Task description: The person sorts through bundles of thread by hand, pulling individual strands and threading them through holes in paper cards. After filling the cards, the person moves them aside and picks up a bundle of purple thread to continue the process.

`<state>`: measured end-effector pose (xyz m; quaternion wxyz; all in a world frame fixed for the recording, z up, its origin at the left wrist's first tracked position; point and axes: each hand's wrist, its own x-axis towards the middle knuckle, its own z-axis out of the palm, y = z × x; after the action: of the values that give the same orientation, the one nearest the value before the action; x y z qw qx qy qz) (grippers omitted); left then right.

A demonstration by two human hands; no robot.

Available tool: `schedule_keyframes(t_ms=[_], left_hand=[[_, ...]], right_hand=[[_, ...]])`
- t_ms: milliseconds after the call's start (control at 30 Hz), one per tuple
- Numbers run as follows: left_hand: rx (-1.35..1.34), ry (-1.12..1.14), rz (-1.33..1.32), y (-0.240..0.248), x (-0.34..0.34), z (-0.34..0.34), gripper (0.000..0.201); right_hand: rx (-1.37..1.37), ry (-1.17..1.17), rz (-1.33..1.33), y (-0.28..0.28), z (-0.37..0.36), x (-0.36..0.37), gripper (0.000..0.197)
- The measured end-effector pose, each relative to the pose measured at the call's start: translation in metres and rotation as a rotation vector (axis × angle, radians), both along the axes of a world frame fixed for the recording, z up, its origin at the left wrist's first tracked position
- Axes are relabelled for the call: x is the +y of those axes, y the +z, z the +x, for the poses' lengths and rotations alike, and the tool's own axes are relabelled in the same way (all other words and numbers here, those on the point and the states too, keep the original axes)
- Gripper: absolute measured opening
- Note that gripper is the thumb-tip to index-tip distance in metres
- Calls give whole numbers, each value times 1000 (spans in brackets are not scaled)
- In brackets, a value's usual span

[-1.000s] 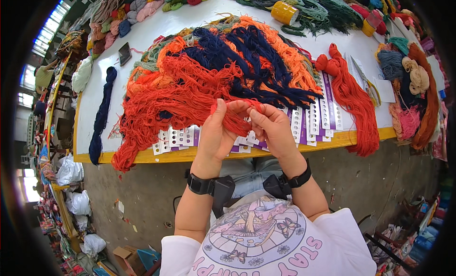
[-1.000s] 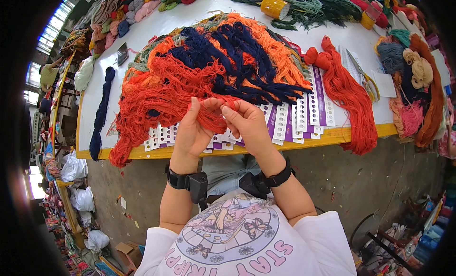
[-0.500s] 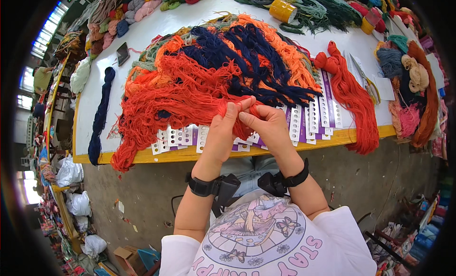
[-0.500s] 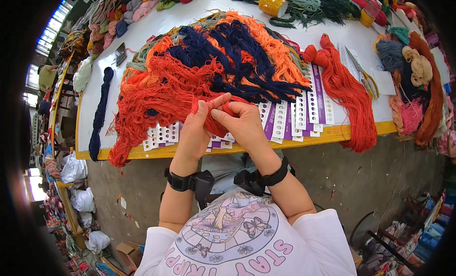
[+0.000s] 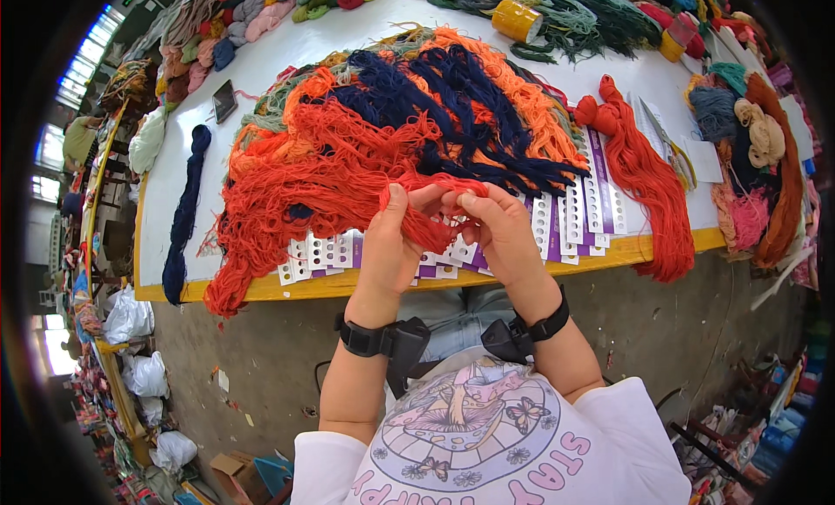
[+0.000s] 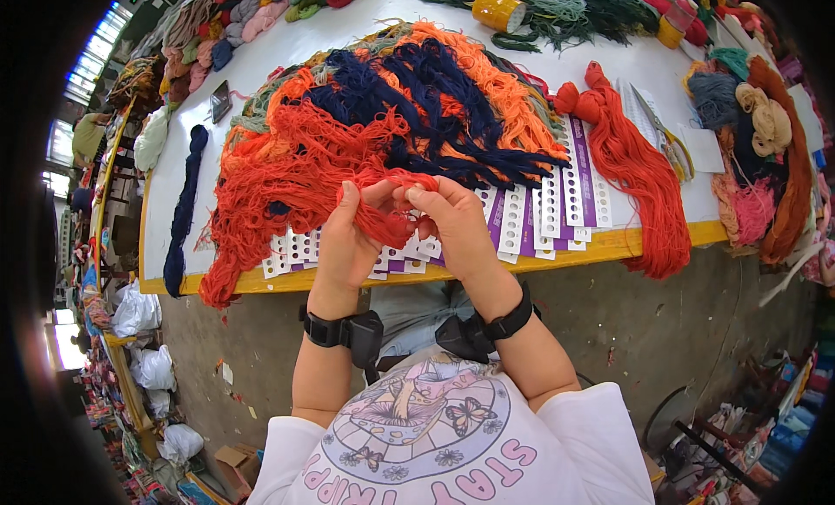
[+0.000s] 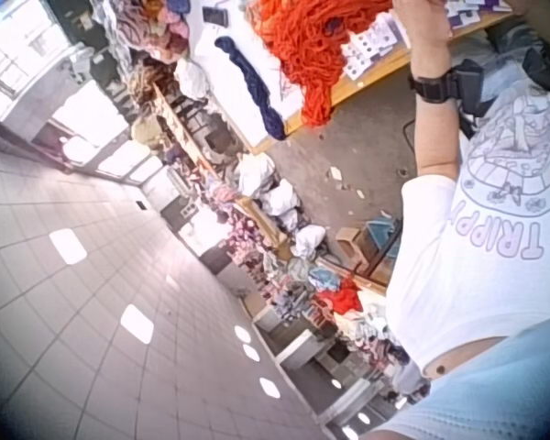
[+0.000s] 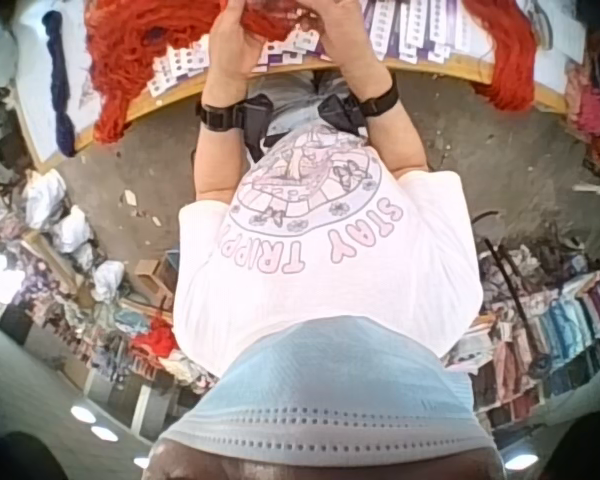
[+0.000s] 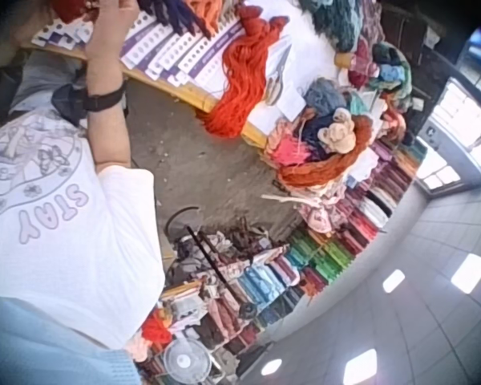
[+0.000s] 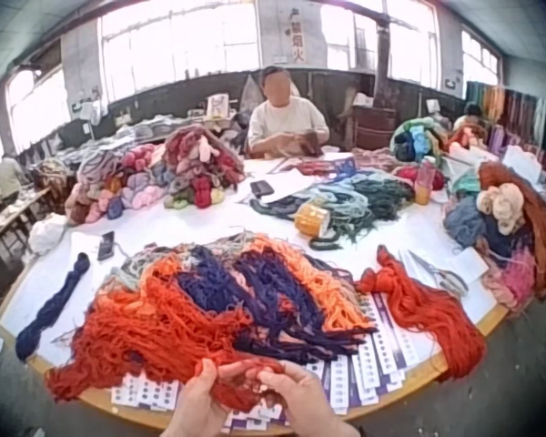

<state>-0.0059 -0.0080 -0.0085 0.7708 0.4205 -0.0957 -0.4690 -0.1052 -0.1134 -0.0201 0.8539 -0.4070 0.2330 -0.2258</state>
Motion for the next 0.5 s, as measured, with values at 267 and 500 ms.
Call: schedule_keyframes(t_ms=[267, 500], left_hand=[[-158, -44, 19, 0, -2, -6, 46], [-234, 20, -7, 6, 5, 6, 46]], right_hand=[[112, 105, -229, 12, 2, 4, 18], [-105, 121, 150, 10, -6, -21, 21]])
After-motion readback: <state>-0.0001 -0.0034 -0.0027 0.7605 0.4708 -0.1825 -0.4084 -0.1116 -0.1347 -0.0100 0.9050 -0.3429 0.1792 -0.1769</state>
